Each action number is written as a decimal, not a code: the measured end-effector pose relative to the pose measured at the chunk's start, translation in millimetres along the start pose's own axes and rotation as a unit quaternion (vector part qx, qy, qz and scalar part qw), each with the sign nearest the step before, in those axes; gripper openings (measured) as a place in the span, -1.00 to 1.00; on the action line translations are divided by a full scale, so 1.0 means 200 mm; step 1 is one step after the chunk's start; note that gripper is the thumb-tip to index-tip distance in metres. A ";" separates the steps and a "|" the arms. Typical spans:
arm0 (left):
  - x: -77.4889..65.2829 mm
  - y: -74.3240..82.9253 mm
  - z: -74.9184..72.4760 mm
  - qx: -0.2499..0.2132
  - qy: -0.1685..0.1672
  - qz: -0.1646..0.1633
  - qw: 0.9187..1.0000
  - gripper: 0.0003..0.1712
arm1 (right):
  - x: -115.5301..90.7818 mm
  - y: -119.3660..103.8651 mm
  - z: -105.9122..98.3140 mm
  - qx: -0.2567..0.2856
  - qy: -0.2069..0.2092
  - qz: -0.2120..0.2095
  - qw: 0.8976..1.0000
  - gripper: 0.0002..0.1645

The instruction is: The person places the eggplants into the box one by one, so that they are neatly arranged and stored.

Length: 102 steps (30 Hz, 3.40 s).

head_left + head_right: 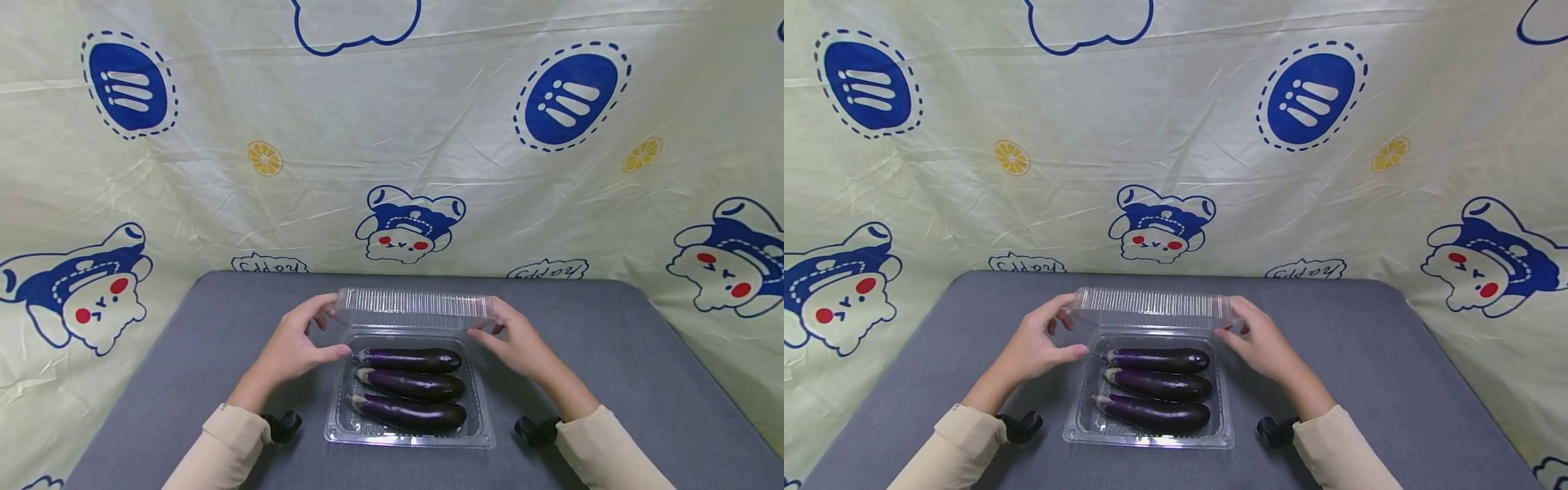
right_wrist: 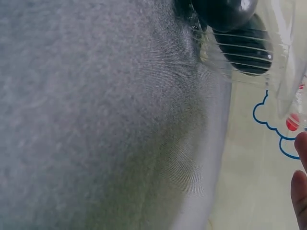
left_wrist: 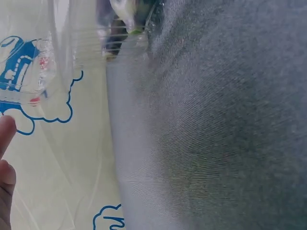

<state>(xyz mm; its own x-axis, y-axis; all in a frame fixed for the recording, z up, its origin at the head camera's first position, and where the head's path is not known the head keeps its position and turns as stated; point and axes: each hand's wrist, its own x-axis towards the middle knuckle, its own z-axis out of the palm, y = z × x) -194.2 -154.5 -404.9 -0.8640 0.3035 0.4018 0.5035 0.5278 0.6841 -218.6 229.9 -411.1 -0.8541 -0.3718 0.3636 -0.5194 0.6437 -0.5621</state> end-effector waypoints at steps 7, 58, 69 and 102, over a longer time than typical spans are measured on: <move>-0.06 0.01 -0.02 0.015 -0.031 0.086 0.996 0.25 | -0.06 -0.01 -0.03 0.007 -0.012 -0.063 0.998 -0.28; -0.29 0.01 0.05 -0.151 -0.229 -0.086 0.958 0.20 | -0.24 -0.04 -0.02 0.290 -0.279 0.066 0.913 0.49; -0.31 -0.03 0.10 -0.303 -0.225 -0.040 0.925 0.14 | -0.23 0.04 0.02 0.403 -0.334 0.072 0.849 0.45; -0.35 0.02 0.14 -0.409 -0.265 -0.174 0.856 0.04 | -0.25 0.04 0.02 0.451 -0.366 0.058 0.812 0.35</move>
<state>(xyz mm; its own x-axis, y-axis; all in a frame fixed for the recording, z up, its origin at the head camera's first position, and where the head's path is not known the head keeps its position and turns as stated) -132.4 -151.0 -446.5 -0.7344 0.6717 -0.0976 -0.1371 -0.0059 0.9905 -180.8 251.0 -436.1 -0.5136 -0.8539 -0.0835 0.0404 0.0731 -0.9965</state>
